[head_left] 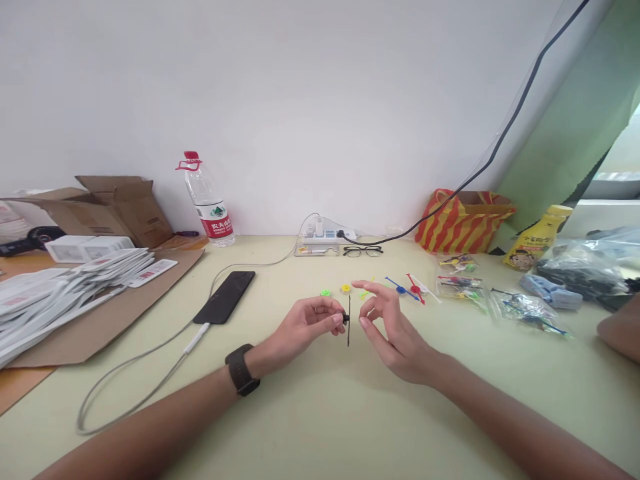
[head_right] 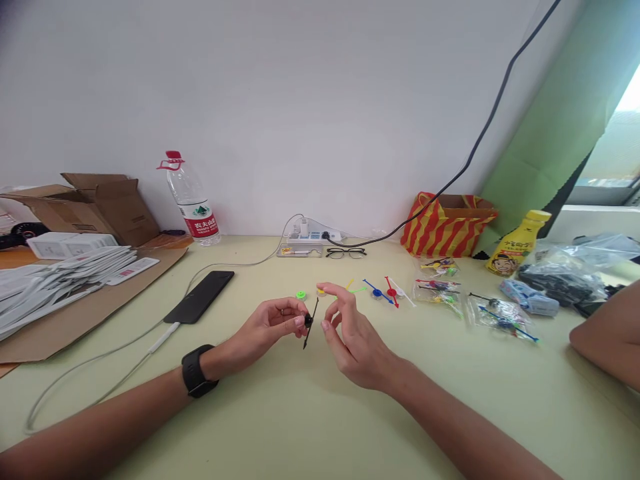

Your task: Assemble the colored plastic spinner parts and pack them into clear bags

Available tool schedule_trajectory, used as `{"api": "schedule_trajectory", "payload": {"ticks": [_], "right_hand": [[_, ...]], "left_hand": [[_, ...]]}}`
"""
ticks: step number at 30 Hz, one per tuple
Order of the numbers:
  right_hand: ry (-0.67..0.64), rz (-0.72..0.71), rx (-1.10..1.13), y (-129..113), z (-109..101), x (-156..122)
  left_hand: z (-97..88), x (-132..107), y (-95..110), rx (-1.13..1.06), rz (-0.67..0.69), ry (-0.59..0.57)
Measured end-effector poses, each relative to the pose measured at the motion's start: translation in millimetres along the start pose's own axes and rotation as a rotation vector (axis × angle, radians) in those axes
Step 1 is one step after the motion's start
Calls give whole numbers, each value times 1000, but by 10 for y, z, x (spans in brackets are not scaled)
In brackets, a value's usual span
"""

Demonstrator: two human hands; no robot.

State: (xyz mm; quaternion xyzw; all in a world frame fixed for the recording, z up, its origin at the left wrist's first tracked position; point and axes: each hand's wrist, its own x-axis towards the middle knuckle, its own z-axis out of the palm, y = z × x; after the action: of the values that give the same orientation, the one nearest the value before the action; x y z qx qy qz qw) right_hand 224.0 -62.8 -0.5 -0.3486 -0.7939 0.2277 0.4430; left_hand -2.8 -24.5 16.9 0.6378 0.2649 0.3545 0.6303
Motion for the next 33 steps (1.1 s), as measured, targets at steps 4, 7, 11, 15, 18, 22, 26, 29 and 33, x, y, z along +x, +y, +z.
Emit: {"api": "schedule_trajectory", "payload": {"ticks": [4, 7, 11, 15, 18, 22, 26, 29, 33], "right_hand": [[122, -46, -1, 14, 8, 5], [68, 108, 136, -49, -75, 18], [-266, 406, 585, -134, -190, 65], [-96, 383, 642, -117, -166, 113], [-37, 366, 516, -88, -103, 121], [-53, 297, 380, -92, -49, 101], [-100, 269, 285, -98, -22, 82], [-124, 276, 227, -90, -6, 78], [-132, 274, 184, -65, 31, 76]], "left_hand": [[-1, 3, -5, 2, 8, 6], [-4, 1, -5, 9, 11, 18], [-21, 2, -14, 28, 17, 53], [-33, 6, -28, 41, 8, 63], [-26, 6, -28, 37, 9, 52], [-7, 1, -23, 17, 10, 34], [1, -3, -36, 20, -13, 19], [-6, -2, -53, 41, -34, 21], [-4, 4, -75, 112, -41, 10]]}}
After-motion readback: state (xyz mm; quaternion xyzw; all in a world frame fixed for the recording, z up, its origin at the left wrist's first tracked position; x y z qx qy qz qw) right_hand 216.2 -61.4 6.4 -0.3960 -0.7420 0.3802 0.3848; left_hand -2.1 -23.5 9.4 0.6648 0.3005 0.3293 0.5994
